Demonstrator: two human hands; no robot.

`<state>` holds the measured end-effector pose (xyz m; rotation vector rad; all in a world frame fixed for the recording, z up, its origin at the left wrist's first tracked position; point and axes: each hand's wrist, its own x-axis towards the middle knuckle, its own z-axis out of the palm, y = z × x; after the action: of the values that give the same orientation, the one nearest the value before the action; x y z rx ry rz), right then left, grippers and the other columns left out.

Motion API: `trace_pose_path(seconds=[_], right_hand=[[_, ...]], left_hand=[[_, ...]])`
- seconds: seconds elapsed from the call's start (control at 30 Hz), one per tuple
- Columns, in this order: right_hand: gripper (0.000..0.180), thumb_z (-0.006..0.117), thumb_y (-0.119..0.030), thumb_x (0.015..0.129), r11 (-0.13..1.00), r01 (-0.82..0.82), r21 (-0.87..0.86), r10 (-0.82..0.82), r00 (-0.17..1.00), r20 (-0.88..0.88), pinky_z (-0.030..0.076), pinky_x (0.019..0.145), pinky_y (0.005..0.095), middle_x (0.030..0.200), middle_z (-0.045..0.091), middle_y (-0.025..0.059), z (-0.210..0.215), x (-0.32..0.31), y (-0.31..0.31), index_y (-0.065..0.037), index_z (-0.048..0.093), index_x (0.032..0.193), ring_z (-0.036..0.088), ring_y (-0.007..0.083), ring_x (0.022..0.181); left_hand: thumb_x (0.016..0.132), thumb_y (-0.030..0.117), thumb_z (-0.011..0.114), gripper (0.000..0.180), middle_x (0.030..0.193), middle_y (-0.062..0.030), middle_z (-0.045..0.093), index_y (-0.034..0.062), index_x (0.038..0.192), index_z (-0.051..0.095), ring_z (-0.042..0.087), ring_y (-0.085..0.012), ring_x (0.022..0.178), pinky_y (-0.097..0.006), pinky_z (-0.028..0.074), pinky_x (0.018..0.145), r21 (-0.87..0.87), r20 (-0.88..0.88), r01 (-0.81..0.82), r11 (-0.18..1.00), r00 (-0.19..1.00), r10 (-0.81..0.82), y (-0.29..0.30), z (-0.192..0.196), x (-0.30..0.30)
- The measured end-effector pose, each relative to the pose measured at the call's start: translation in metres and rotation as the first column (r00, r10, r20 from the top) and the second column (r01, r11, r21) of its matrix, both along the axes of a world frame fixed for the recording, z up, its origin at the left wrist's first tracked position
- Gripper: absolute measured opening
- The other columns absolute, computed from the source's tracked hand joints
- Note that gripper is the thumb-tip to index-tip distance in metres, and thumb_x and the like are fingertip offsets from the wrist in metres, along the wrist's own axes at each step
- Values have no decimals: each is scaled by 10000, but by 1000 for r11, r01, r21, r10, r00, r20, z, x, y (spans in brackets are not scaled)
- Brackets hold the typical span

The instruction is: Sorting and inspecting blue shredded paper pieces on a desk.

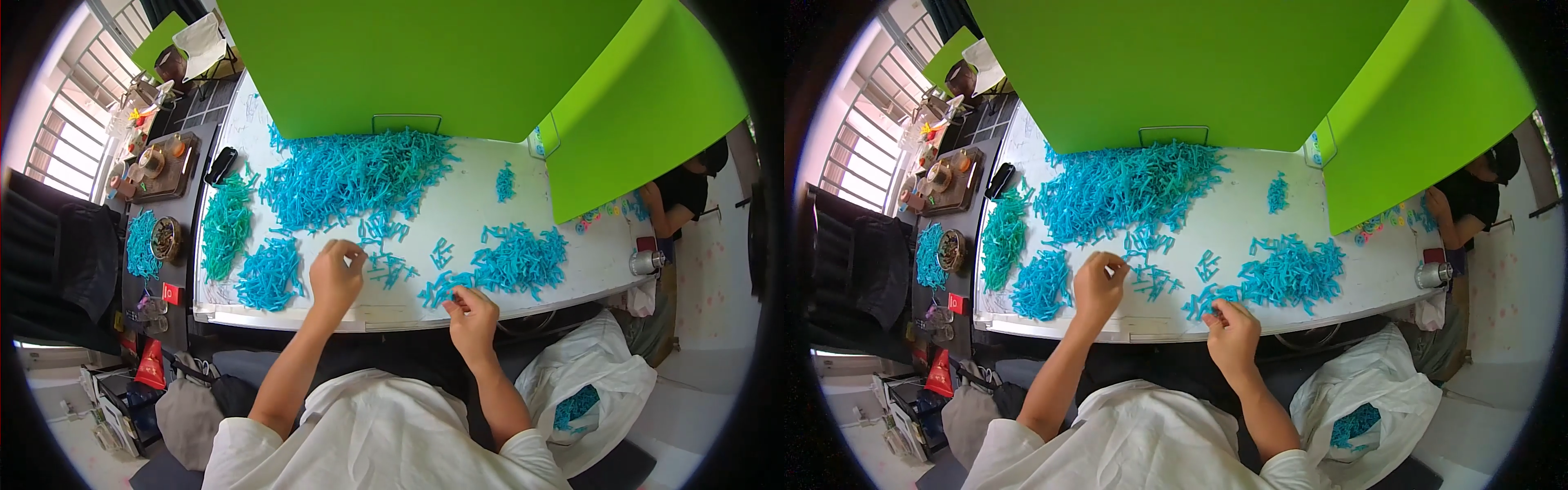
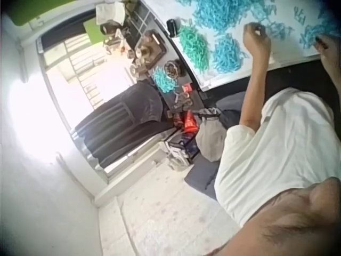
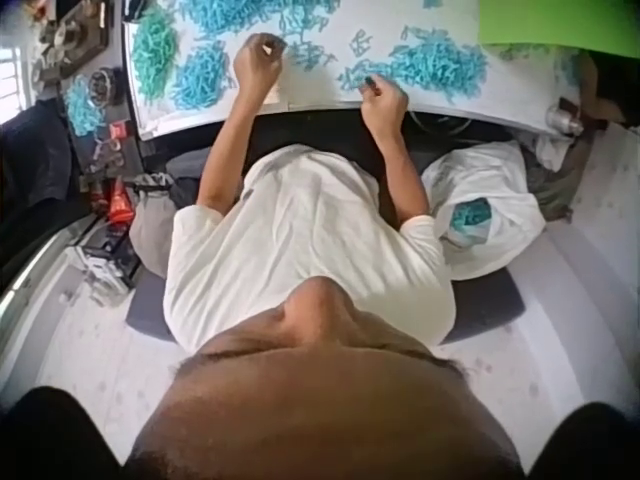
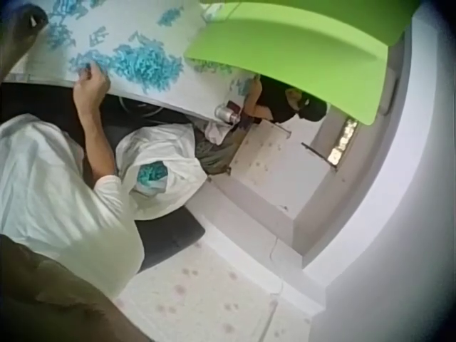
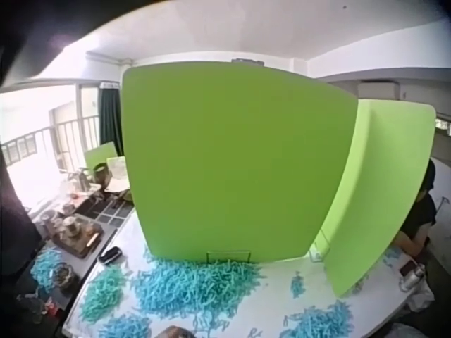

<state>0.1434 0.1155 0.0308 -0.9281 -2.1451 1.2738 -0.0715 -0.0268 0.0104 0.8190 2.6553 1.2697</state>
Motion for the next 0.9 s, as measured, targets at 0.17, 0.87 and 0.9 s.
trace_pose_path(seconds=[0.17, 0.87, 0.9], right_hand=[[245, 788, 53, 713, 923, -4, 385, -17, 999, 51, 511, 637, 353, 834, 659, 119, 1, 0, 7, 11, 693, 935, 636, 263, 701], [177, 800, -10, 717, 890, -41, 454, 19, 998, 53, 489, 807, 405, 918, 676, 81, -4, -44, 12, -50, 713, 866, 611, 310, 908], [177, 800, -10, 717, 889, -43, 455, 22, 998, 53, 489, 807, 405, 918, 676, 81, -5, -48, 16, -50, 713, 866, 611, 310, 908]], left_hand=[[797, 105, 777, 86, 844, -101, 681, 70, 848, 717, 657, -284, 735, -407, 506, 648, -54, -98, 31, 998, 995, -36, 25, -5, -30], [780, 93, 793, 222, 791, -85, 691, -20, 950, 705, 659, -148, 720, -298, 522, 636, 76, 413, 32, 997, 909, -60, 17, -6, -36], [792, 65, 799, 242, 789, -72, 682, -30, 987, 692, 645, -121, 721, -267, 516, 627, 150, 548, -6, 989, 833, -78, 5, -6, -35]])
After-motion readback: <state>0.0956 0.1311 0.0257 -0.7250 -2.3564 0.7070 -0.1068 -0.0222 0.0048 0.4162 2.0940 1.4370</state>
